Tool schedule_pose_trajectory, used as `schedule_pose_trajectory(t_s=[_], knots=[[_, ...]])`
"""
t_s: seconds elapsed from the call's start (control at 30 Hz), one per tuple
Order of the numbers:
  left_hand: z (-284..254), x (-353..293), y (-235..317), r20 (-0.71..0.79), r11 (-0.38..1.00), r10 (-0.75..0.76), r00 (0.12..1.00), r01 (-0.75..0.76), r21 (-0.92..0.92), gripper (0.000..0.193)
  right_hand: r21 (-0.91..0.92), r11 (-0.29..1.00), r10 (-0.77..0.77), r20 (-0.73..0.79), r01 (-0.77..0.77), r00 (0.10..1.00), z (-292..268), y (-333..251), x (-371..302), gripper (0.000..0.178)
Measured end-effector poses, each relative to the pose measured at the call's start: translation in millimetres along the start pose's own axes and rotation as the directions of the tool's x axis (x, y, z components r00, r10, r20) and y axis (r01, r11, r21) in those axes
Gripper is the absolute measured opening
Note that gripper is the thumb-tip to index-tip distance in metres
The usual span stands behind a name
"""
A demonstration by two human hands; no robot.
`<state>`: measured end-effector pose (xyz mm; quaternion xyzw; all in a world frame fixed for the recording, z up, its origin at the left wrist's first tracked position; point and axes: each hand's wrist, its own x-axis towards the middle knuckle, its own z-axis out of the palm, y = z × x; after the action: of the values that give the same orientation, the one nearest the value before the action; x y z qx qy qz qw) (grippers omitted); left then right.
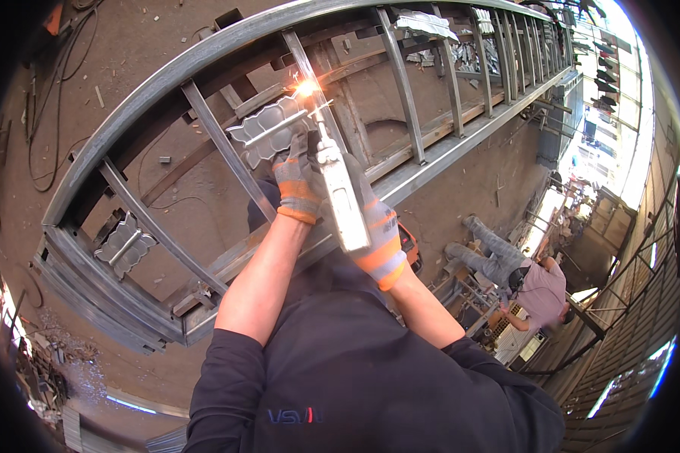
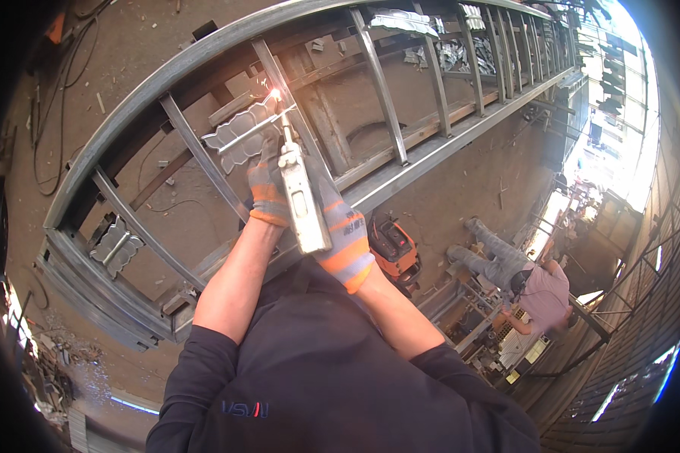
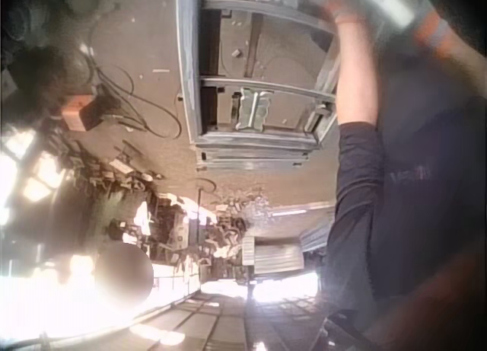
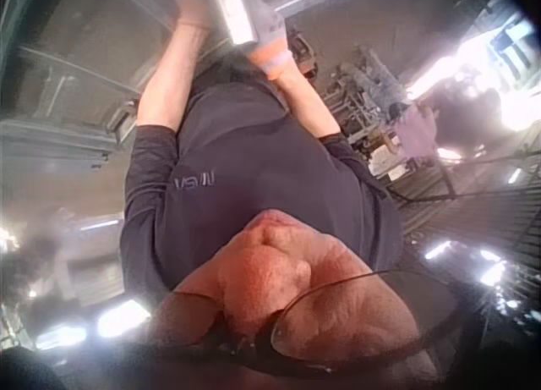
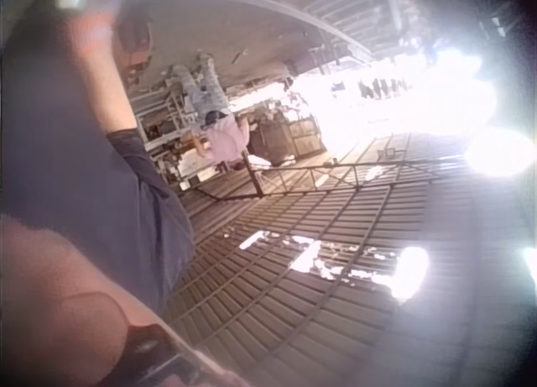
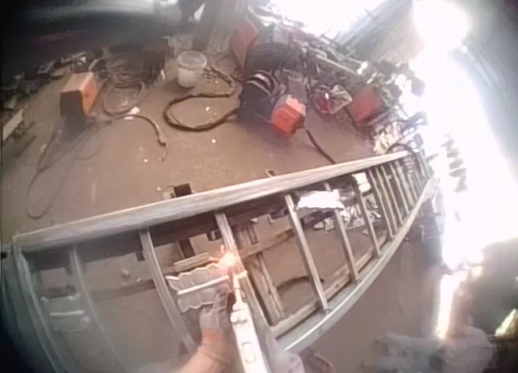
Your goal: The person welds a metal ladder frame using a handheld welding torch, moving along the frame to join sections. They then pick up small metal brackets from the floor and weld them onto the frame at multiple locations.
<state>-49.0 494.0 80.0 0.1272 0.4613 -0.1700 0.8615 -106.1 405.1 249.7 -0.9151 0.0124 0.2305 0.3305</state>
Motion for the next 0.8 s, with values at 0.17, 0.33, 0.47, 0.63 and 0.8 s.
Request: schedule_pose_trajectory(t_s=[0.17, 0.33, 0.47, 0.63, 0.8], knots=[[10, -2, 2, -0.018, 0.990, 0.137, 0.990, -0.138, -0.001, 0.031, 0.193, 0.979, 0.058, 0.001, -0.057, 0.998, -2, 14, -34, 0.048], [13, -12, 6, 0.080, 0.986, 0.137, 0.987, -0.129, -0.104, 0.024, 0.147, 0.988, 0.049, -0.002, -0.048, 0.999, -3, 16, -50, 0.050], [17, -9, 6, 0.037, 0.974, 0.223, 0.974, -0.221, -0.059, 0.020, 0.118, 0.991, 0.067, 0.009, -0.067, 0.998, -4, 11, -49, 0.048], [4, 2, 1, 0.027, 0.978, 0.203, 0.979, -0.201, -0.058, 0.019, 0.079, 0.996, 0.054, -0.024, -0.052, 0.998, -2, 9, -47, 0.044], [-10, 20, -9, 0.112, 0.965, 0.150, 0.982, -0.170, 0.198, 0.020, 0.093, 0.993, 0.076, -0.050, -0.071, 0.996, -7, 9, -53, 0.040]])
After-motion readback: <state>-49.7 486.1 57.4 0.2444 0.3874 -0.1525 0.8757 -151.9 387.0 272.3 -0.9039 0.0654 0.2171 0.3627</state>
